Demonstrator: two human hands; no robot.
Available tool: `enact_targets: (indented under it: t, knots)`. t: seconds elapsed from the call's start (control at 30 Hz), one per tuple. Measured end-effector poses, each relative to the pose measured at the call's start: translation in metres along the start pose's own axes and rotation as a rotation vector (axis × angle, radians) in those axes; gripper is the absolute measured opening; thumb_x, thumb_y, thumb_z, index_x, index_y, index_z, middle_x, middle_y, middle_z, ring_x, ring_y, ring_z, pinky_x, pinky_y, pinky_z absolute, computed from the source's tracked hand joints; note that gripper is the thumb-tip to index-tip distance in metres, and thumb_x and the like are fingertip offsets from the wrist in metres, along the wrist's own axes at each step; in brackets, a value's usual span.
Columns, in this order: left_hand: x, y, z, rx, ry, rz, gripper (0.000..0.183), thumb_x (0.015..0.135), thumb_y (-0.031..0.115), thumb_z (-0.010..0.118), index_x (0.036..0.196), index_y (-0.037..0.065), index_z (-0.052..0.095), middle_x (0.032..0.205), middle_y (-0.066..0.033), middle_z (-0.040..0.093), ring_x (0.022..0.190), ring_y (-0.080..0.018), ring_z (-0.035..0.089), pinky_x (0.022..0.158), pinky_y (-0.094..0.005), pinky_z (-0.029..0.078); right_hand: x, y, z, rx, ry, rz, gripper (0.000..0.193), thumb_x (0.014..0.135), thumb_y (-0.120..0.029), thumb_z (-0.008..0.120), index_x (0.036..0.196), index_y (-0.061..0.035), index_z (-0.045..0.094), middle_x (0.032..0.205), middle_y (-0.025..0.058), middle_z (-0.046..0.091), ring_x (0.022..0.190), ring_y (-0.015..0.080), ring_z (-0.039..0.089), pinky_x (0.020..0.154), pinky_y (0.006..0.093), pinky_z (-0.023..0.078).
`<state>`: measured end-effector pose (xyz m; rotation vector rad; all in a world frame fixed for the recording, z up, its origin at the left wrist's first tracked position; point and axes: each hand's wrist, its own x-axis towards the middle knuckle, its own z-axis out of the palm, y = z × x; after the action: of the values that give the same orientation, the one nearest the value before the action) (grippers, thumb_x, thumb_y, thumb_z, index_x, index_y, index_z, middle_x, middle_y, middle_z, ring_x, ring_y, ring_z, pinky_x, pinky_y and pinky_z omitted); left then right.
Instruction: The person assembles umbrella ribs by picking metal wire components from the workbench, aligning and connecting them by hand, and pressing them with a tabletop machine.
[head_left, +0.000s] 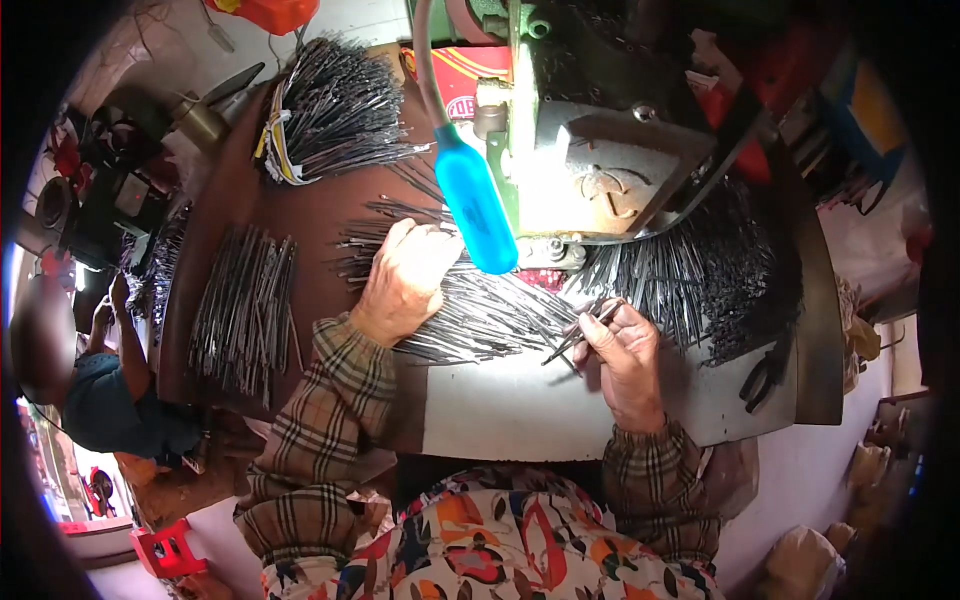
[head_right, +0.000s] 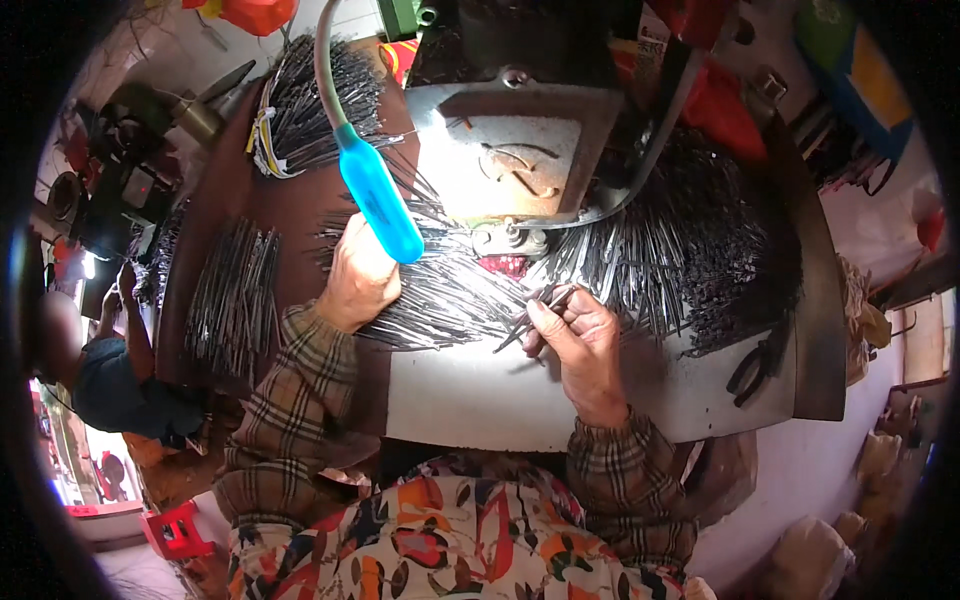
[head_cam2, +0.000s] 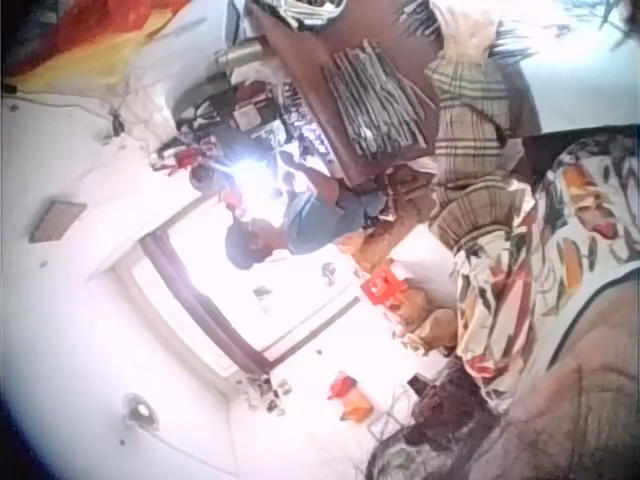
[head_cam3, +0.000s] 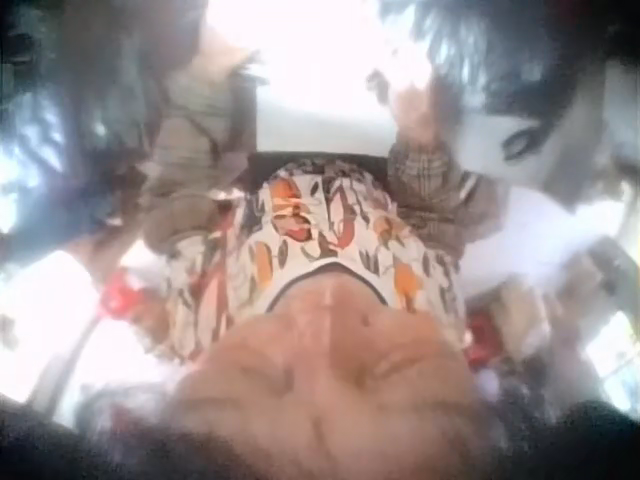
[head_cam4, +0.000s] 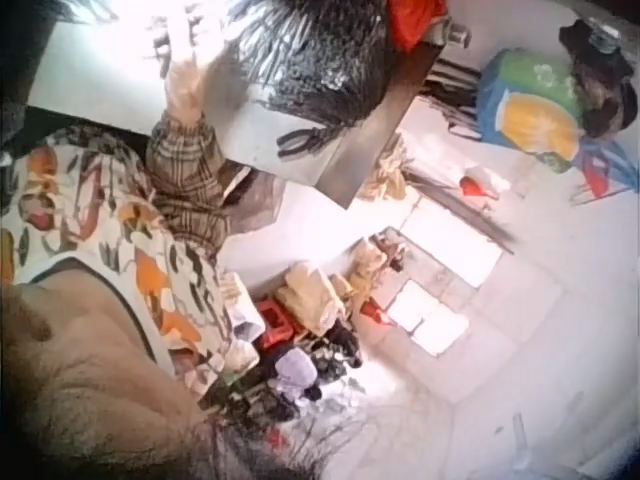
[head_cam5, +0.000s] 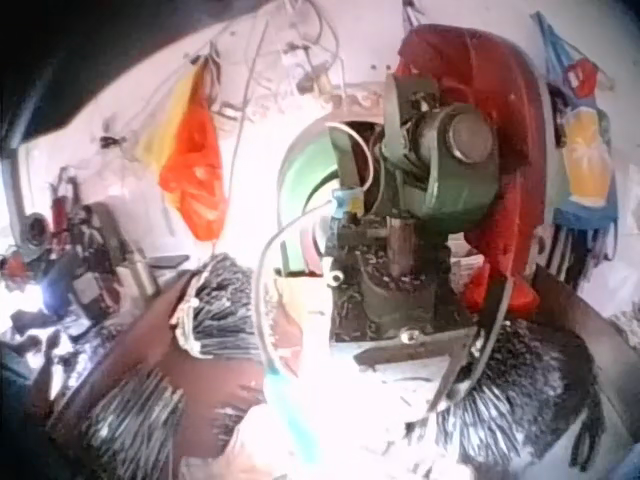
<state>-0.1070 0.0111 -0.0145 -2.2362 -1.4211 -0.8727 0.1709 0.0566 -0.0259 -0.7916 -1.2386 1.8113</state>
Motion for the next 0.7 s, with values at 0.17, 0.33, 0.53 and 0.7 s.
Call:
enact_targets:
  t: [0.17, 0.33, 0.53, 0.7]
  knots:
    - [0.019, 0.009, -0.025, -0.083, -0.253, -0.061, 0.049, 0.063, -0.007, 0.059, 0.111, 0.004, 0.063, 0.096, -0.0112, 0.063, 0.084, -0.029, 0.061, 0.082, -0.0394, 0.049, -0.002, -0.008, -0.003, 0.037, -0.077, 0.093, 0.015, 0.096, -0.008, 0.058, 0.107, 0.002, 0.059, 0.08, 0.0038, 0.063, 0.057, 0.0063, 0.055, 0.054, 0.0191, 0.046]
    - [0.017, 0.045, -0.006, -0.365, -0.09, -0.295, 0.031, 0.083, -0.006, 0.063, 0.112, 0.003, 0.068, 0.088, -0.0135, 0.068, 0.076, -0.0318, 0.066, 0.07, -0.0368, 0.053, 0.015, -0.01, 0.017, -0.103, -0.229, 0.153, 0.014, 0.095, -0.007, 0.057, 0.107, 0.0017, 0.057, 0.078, 0.0023, 0.06, 0.061, 0.0045, 0.053, 0.056, 0.0194, 0.045]
    - [0.03, 0.073, 0.0, -1.172, -0.158, -1.011, 0.035, 0.092, 0.003, 0.059, 0.127, 0.001, 0.061, 0.078, 0.0038, 0.053, 0.059, -0.0021, 0.044, 0.051, -0.0166, 0.034, 0.028, -0.014, 0.021, -0.197, -0.067, 0.07, 0.011, 0.095, -0.012, 0.059, 0.093, -0.0019, 0.061, 0.069, -0.0023, 0.056, 0.057, 0.0029, 0.048, 0.053, 0.0189, 0.04]
    - [0.025, 0.075, 0.006, -1.61, -0.191, -1.098, 0.046, 0.094, 0.008, 0.056, 0.14, 0.003, 0.049, 0.075, 0.0059, 0.043, 0.058, -0.0037, 0.038, 0.051, -0.0181, 0.03, 0.032, -0.003, 0.025, -0.113, -0.033, 0.088, 0.01, 0.095, -0.013, 0.062, 0.098, -0.0039, 0.062, 0.075, -0.0039, 0.058, 0.056, 0.0007, 0.047, 0.049, 0.0157, 0.037]
